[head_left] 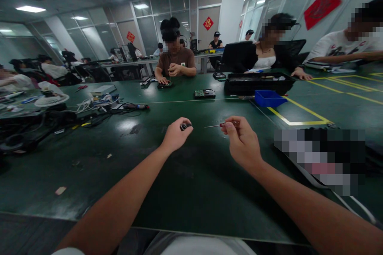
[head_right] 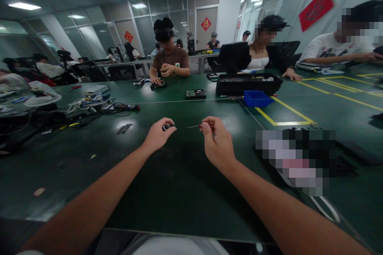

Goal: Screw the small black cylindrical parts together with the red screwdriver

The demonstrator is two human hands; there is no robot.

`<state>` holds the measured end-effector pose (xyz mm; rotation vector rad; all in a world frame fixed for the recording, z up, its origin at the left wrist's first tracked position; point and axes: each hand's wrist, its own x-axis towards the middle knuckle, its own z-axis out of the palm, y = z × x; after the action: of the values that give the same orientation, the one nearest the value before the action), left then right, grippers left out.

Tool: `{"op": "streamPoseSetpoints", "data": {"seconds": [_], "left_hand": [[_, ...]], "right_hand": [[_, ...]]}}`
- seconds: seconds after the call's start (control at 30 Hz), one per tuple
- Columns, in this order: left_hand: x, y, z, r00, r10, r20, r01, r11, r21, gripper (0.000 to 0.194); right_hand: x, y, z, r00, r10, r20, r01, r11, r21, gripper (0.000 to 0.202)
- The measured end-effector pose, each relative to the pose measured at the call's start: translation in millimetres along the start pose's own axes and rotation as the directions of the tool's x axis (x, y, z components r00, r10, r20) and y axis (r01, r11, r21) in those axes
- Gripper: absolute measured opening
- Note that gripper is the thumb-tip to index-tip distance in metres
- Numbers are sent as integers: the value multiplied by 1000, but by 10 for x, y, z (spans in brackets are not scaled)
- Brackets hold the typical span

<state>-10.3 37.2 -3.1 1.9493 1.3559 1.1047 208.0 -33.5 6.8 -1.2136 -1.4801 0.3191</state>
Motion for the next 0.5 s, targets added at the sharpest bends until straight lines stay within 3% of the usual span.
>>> {"op": "streamPoseSetpoints", "data": {"seconds": [0.07, 0.13, 0.27, 0.37, 0.5], "left_hand": [[99, -62, -181, 990, -114, -85, 96, 976, -194, 21], [175, -120, -384, 963, -238, -126, 168, 897, -410, 29], [218, -252, -850, 890, -418, -182, 191, 704, -684, 29], [152, -370, -1242, 798, -547, -254, 191, 629, -754, 16], [-46, -488, -1757, 669, -630, -395, 209, 669, -713, 16]], "right_hand": [[0, 1, -1, 1000, 6, 3, -6, 1000, 1, 24], [1, -1, -4, 1000, 9, 7, -9, 1000, 5, 24], [4, -10, -10, 1000, 15, 24, -15, 1000, -4, 24], [6, -8, -1, 999, 20, 32, -20, 1000, 6, 23], [9, 2, 16, 999, 17, 39, -18, 1000, 24, 23]]}}
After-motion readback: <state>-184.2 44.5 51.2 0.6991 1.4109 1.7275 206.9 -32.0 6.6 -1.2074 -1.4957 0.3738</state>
